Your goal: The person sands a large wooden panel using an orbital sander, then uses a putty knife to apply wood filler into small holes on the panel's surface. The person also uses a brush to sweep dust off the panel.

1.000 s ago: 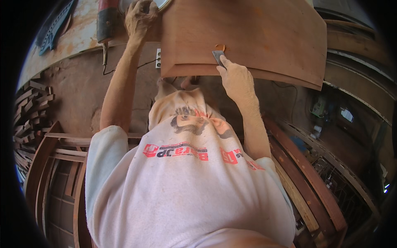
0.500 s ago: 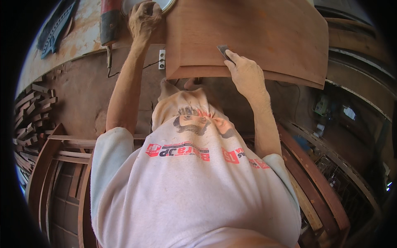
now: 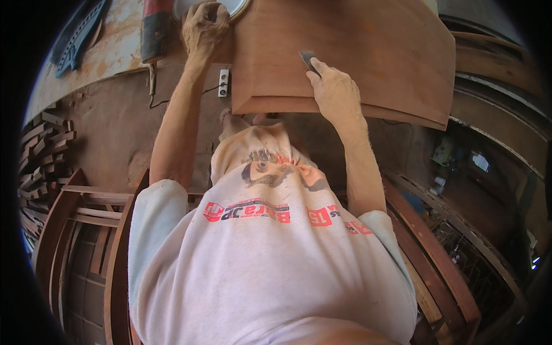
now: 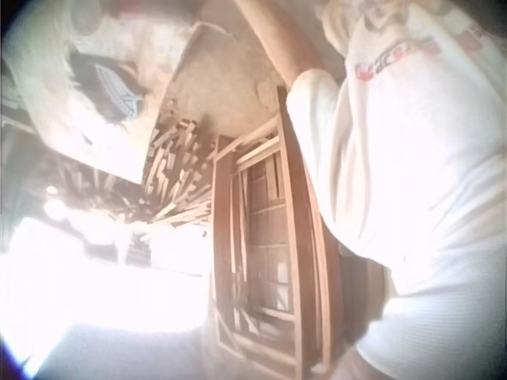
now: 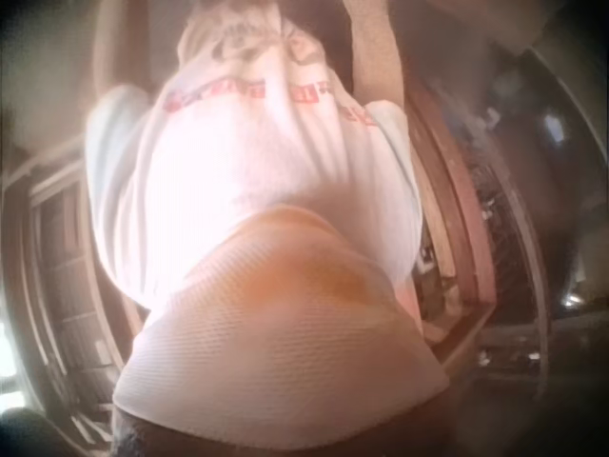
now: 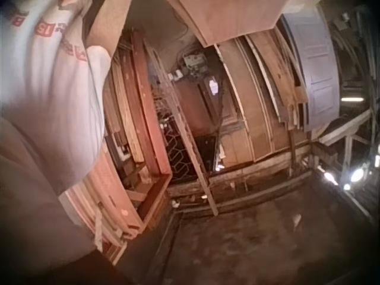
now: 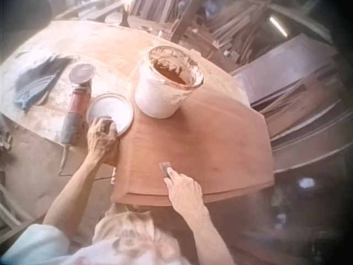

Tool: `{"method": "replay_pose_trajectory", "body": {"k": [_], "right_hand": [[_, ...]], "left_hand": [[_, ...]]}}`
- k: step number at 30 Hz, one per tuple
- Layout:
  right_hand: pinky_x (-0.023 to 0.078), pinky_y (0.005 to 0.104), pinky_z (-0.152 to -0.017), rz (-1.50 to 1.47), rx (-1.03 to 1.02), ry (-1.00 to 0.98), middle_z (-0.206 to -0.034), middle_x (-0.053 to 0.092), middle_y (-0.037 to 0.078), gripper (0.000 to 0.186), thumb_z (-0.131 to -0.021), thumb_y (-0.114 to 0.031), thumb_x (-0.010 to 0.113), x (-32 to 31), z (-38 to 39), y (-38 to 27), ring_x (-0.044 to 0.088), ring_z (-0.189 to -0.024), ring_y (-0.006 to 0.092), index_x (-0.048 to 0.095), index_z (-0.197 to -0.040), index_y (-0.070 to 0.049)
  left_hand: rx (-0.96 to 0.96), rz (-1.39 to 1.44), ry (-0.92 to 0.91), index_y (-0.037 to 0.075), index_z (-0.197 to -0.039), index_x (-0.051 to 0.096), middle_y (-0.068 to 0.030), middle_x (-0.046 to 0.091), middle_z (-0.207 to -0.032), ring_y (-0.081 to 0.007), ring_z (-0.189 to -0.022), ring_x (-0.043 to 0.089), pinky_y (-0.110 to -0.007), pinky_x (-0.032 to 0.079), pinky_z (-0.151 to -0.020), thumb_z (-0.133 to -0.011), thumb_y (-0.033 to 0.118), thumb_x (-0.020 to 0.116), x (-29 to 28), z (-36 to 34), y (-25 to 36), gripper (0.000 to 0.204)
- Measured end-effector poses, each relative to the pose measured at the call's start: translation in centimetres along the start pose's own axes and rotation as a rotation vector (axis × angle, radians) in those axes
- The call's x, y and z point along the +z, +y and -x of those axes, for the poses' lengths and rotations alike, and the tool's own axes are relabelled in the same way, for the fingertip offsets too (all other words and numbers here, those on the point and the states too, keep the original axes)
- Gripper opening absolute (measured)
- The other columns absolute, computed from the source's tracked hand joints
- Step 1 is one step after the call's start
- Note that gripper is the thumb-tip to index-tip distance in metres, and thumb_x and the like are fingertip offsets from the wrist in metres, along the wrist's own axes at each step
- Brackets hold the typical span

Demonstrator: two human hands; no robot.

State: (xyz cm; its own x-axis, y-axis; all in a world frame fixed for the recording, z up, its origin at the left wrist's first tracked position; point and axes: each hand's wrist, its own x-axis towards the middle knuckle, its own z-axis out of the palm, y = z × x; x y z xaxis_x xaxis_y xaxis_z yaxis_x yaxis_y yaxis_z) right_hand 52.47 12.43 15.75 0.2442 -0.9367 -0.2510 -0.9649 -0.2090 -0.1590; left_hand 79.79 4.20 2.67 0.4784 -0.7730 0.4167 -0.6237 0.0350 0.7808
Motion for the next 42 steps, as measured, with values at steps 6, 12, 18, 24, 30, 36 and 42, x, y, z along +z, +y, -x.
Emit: {"method": "replay_pose_trajectory", "body": {"k": [6, 12, 18, 24, 30, 36, 42], "right_hand": [[0.057, 0.052, -0.09, -0.001, 0.078, -0.108, -0.107, 0.076, 0.022, 0.042, -0.107, -0.031, 0.059, -1.4, -0.4, 0.9, 0.073, -0.101, 0.0422, 0.066, -0.14, -0.007], [0.057, 0.0534, -0.09, 0.027, 0.153, -0.131, -0.101, 0.076, 0.022, 0.042, -0.106, -0.032, 0.06, -1.3, -0.1, 1.7, 0.073, -0.1, 0.0415, 0.065, -0.141, -0.009], [0.054, 0.0494, -0.095, -0.013, 0.072, -0.184, -0.116, 0.074, 0.021, 0.041, -0.103, -0.034, 0.063, -0.8, -1.6, -0.2, 0.069, -0.109, 0.042, 0.07, -0.137, -0.011], [0.058, 0.0505, -0.089, 0.039, -0.025, -0.154, -0.105, 0.077, 0.017, 0.036, -0.105, -0.03, 0.062, -3.0, 0.6, 1.3, 0.073, -0.102, 0.0384, 0.07, -0.136, -0.015], [0.057, 0.0513, -0.087, 0.199, 0.07, -0.279, -0.104, 0.075, 0.017, 0.038, -0.105, -0.029, 0.061, -2.5, 3.4, 3.2, 0.073, -0.099, 0.039, 0.066, -0.141, -0.016], [0.054, 0.0529, -0.091, -0.015, 0.144, -0.077, -0.108, 0.075, 0.023, 0.042, -0.104, -0.03, 0.062, 0.9, 3.0, 2.6, 0.069, -0.104, 0.0447, 0.067, -0.139, -0.009], [0.056, 0.0534, -0.09, -0.078, 0.058, -0.06, -0.103, 0.075, 0.024, 0.045, -0.105, -0.029, 0.06, 1.6, 3.3, 2.5, 0.072, -0.102, 0.044, 0.062, -0.143, -0.006]], "left_hand": [[0.067, -0.041, 0.023, 0.003, -0.099, 0.072, -0.0168, 0.072, -0.108, -0.0367, -0.097, 0.07, -0.045, 0.056, -0.086, -0.093, 0.017, 0.071, 0.5, -0.2, -0.7, 0.015], [0.137, -0.025, 0.05, 0.004, -0.098, 0.071, -0.0164, 0.071, -0.106, -0.0357, -0.097, 0.069, -0.045, 0.055, -0.086, -0.092, 0.017, 0.072, 0.2, 0.1, -0.6, 0.014], [0.019, -0.004, 0.015, 0.004, -0.097, 0.071, -0.0156, 0.071, -0.104, -0.0349, -0.095, 0.069, -0.044, 0.055, -0.086, -0.093, 0.017, 0.072, 0.3, -0.4, 0.3, 0.014], [0.061, -0.026, 0.021, 0.004, -0.097, 0.071, -0.0163, 0.071, -0.101, -0.035, -0.095, 0.069, -0.045, 0.055, -0.085, -0.093, 0.017, 0.072, 0.4, 0.1, -0.9, 0.014], [0.061, -0.032, -0.014, 0.003, -0.099, 0.072, -0.0161, 0.071, -0.104, -0.0349, -0.095, 0.069, -0.045, 0.055, -0.085, -0.093, 0.017, 0.071, 0.3, -0.1, -0.7, 0.015], [0.033, -0.013, 0.001, 0.004, -0.099, 0.072, -0.0175, 0.071, -0.105, -0.0344, -0.096, 0.069, -0.044, 0.055, -0.086, -0.093, 0.019, 0.071, 0.4, -0.3, -0.3, 0.017], [0.1, -0.112, -0.044, 0.015, -0.113, 0.08, -0.0044, 0.075, -0.122, -0.0275, -0.117, 0.069, -0.04, 0.053, -0.103, -0.095, 0.037, 0.073, 0.9, 0.2, -3.6, 0.03]]}}
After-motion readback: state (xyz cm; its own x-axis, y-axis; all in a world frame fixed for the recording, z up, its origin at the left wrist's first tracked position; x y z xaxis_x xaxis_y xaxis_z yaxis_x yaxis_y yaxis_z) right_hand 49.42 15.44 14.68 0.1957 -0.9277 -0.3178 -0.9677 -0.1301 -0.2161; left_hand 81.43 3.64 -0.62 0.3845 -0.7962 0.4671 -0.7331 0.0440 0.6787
